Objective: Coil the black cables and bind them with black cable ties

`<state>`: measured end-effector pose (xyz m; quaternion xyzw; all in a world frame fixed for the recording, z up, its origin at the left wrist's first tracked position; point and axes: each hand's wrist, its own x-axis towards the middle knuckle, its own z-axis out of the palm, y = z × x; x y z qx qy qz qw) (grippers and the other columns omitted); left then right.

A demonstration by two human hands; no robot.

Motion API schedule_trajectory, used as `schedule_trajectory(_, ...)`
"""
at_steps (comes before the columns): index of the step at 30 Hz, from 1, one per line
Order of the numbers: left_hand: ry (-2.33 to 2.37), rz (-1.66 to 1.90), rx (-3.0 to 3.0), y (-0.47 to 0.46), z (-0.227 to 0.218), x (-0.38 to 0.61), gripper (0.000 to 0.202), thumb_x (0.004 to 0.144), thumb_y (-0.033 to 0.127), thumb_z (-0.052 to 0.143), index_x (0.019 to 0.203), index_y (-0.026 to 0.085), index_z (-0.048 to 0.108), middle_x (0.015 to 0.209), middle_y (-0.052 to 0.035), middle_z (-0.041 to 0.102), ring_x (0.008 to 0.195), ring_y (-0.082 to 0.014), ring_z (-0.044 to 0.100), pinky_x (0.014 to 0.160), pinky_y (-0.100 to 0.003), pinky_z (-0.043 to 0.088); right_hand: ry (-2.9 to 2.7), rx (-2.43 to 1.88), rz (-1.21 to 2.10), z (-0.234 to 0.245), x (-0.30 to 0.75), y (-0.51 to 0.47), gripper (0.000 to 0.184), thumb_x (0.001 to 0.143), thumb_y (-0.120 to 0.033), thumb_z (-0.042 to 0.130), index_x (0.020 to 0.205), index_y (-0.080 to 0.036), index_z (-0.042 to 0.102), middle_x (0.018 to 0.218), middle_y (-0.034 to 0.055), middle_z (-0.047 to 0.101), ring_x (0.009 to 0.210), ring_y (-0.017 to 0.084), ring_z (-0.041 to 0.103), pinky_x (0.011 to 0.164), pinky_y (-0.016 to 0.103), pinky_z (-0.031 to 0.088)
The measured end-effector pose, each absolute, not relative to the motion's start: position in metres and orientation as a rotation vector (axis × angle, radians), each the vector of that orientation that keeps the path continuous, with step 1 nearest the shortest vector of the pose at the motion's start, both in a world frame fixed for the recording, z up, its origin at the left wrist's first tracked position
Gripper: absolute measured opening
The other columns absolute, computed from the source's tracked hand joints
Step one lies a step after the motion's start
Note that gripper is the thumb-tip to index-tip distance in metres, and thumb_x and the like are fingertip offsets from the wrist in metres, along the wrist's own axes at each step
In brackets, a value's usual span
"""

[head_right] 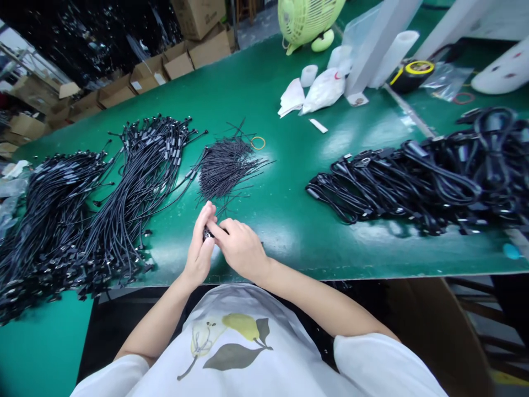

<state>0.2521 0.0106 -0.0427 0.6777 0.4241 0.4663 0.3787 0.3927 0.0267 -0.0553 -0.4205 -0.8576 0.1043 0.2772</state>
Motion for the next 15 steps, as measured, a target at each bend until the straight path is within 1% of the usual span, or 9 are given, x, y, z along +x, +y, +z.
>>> schedule_trajectory(1,1.100,1.233,1.647,0.010,-0.045,0.255,0.051,0.100,0.032,0.037,0.150,0.032,0.027,0.160,-0.0047,0.021,0.146,-0.0246,0.022,0.120,-0.045,0.022,-2.310,-1.147,0.241,-0.057,0.392,0.026,0.041,0.102,-0.027,0.032,0.140,-0.019,0.047,0.094,0.0082,0.060,0.081,0.020,0.052,0.071,0.033,0.042)
schedule_trajectory(3,1.137,1.268,1.518,0.009,-0.049,0.260,0.051,0.099,0.032,0.039,0.149,0.032,0.029,0.160,-0.0037,0.024,0.146,-0.0230,0.022,0.121,-0.043,0.021,-2.347,-1.184,0.151,-0.059,0.389,0.022,0.043,0.102,-0.030,0.034,0.141,-0.017,0.045,0.091,0.0082,0.059,0.079,0.021,0.051,0.068,0.034,0.040)
schedule_trajectory(6,1.197,1.115,1.495,0.011,-0.055,0.261,0.053,0.099,0.037,0.041,0.150,0.029,0.029,0.160,-0.0045,0.024,0.147,-0.0221,0.019,0.122,-0.041,0.015,-2.427,-1.240,0.084,-0.061,0.390,0.017,0.044,0.102,-0.032,0.031,0.140,-0.014,0.044,0.089,0.0077,0.058,0.078,0.021,0.052,0.065,0.034,0.041)
schedule_trajectory(7,1.212,1.023,1.516,0.011,-0.057,0.259,0.055,0.098,0.039,0.041,0.151,0.028,0.028,0.160,-0.0052,0.022,0.148,-0.0222,0.019,0.122,-0.041,0.013,-2.449,-1.275,0.079,-0.061,0.393,0.016,0.043,0.102,-0.031,0.030,0.139,-0.015,0.046,0.089,0.0064,0.059,0.079,0.020,0.053,0.066,0.033,0.042)
schedule_trajectory(10,1.204,0.778,1.610,0.013,-0.064,0.250,0.058,0.097,0.044,0.041,0.151,0.028,0.028,0.161,-0.0054,0.020,0.148,-0.0233,0.018,0.122,-0.044,0.012,-2.440,-1.469,0.050,-0.054,0.423,0.022,0.035,0.103,-0.034,0.031,0.132,-0.027,0.051,0.089,-0.0003,0.059,0.079,0.014,0.054,0.068,0.025,0.041)
schedule_trajectory(12,1.206,0.675,1.664,0.013,-0.070,0.241,0.056,0.096,0.046,0.044,0.148,0.029,0.034,0.159,-0.0049,0.025,0.145,-0.0250,0.026,0.121,-0.046,0.018,-2.344,-1.678,-0.023,-0.042,0.464,0.034,0.034,0.104,-0.037,0.031,0.129,-0.028,0.053,0.088,-0.0013,0.059,0.079,0.013,0.054,0.068,0.022,0.040)
schedule_trajectory(13,1.232,0.632,1.671,0.013,-0.073,0.236,0.055,0.095,0.047,0.045,0.146,0.030,0.037,0.157,-0.0051,0.030,0.142,-0.0261,0.032,0.119,-0.047,0.023,-2.258,-1.801,-0.090,-0.034,0.490,0.042,0.036,0.104,-0.037,0.030,0.130,-0.026,0.052,0.088,0.0005,0.059,0.079,0.014,0.054,0.069,0.022,0.040)
schedule_trajectory(15,1.329,0.556,1.644,0.011,-0.081,0.228,0.052,0.093,0.049,0.046,0.141,0.030,0.044,0.151,-0.0062,0.042,0.134,-0.0282,0.045,0.114,-0.051,0.032,-1.972,-2.090,-0.271,-0.016,0.550,0.060,0.042,0.104,-0.036,0.028,0.137,-0.019,0.046,0.095,0.0078,0.059,0.085,0.019,0.055,0.073,0.027,0.042)
